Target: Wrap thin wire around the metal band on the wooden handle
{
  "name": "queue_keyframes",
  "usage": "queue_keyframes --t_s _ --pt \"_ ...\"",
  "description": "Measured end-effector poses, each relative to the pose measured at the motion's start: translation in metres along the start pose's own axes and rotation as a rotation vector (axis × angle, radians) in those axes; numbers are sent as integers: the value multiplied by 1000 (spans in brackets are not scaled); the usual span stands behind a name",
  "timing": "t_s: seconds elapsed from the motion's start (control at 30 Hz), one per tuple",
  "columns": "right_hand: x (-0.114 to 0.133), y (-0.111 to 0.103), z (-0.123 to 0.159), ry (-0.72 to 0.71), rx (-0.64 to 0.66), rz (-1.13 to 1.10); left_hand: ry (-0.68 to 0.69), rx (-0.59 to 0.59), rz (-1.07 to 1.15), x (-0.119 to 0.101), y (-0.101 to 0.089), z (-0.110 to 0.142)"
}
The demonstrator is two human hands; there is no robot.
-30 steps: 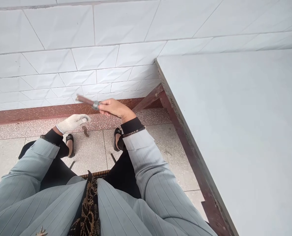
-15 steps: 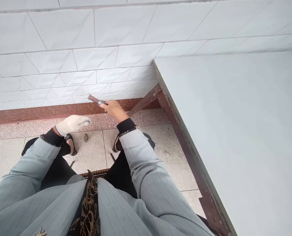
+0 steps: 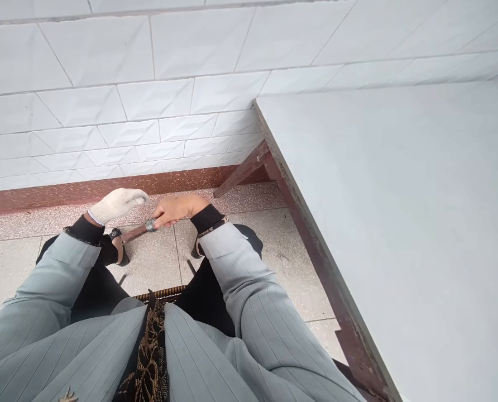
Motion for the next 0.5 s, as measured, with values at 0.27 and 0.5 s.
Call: queue_keyframes --t_s 0.27,0.5 --pt "-36 -95 70 -217 -773 -769 -88 -55 97 4 -8 3" --pt "-78 -101 61 5 -879 -748 46 38 -82 -7 4 2"
Point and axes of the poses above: each hand's wrist, its own z-axis away from the middle knuckle, its own y-axis out of the palm, x = y × z, the point moved 10 cm from there along -z, towards the middle knuckle, and after that the axes turned 9 degrees about y, right-handed, at the moved point
